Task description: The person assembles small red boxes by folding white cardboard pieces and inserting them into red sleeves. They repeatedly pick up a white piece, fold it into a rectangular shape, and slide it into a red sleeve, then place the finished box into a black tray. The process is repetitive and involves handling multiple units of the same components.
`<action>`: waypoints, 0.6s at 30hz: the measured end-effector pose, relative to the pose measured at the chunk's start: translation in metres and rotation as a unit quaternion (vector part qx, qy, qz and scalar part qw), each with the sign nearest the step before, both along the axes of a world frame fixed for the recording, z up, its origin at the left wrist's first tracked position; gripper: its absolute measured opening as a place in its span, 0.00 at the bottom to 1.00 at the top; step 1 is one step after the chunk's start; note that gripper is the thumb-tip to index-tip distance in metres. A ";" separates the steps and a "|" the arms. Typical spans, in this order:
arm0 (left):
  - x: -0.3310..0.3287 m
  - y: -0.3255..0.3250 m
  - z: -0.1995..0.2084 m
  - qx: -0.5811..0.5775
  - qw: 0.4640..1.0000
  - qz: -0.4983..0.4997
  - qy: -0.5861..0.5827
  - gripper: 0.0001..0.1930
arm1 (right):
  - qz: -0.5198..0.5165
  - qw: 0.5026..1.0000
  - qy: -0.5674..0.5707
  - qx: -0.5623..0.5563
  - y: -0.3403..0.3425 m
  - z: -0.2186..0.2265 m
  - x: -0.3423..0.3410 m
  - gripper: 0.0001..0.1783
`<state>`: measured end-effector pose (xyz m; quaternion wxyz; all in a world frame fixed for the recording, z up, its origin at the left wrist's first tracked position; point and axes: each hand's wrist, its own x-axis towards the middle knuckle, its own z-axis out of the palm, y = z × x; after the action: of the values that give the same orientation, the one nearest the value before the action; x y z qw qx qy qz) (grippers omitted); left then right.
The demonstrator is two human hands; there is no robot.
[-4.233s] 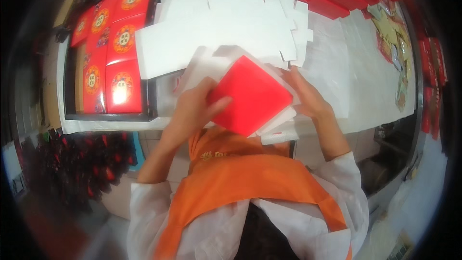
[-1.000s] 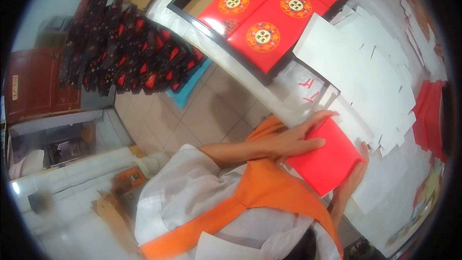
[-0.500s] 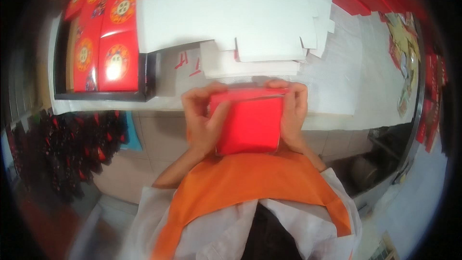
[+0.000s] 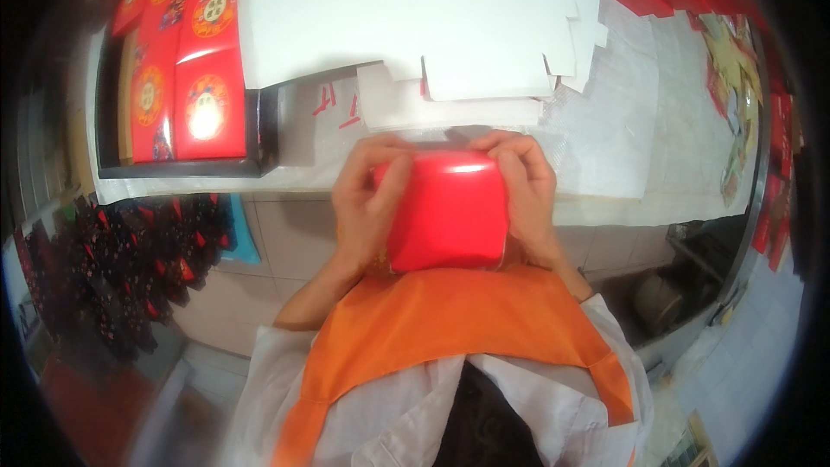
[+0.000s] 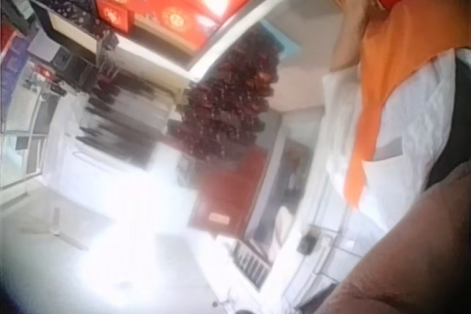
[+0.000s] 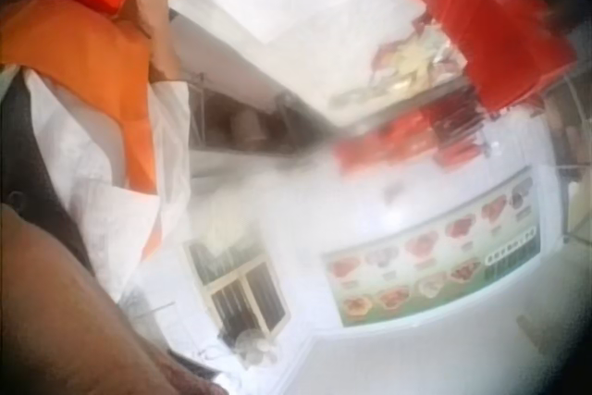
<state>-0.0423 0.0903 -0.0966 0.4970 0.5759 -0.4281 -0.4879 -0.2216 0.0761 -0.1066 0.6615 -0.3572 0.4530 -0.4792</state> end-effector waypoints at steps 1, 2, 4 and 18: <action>-0.001 0.001 0.000 -0.006 1.000 0.008 -0.006 0.01 | -0.002 1.000 -0.014 0.001 0.002 -0.001 0.000 0.05; -0.001 0.002 0.000 -0.012 1.000 0.015 -0.012 0.01 | -0.011 1.000 -0.017 0.006 0.003 0.000 0.001 0.05; -0.002 0.002 -0.002 -0.030 0.999 0.013 -0.006 0.02 | -0.029 0.999 -0.023 0.012 0.003 0.001 0.004 0.06; 0.008 -0.053 0.070 0.133 0.845 -0.436 -0.281 0.28 | 0.136 0.979 0.030 -0.150 -0.015 0.033 -0.019 0.04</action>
<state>-0.0343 0.0371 -0.0269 0.0103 0.5033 -0.6875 -0.5234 -0.2405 0.0612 -0.0737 0.6457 -0.5250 0.3424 -0.4362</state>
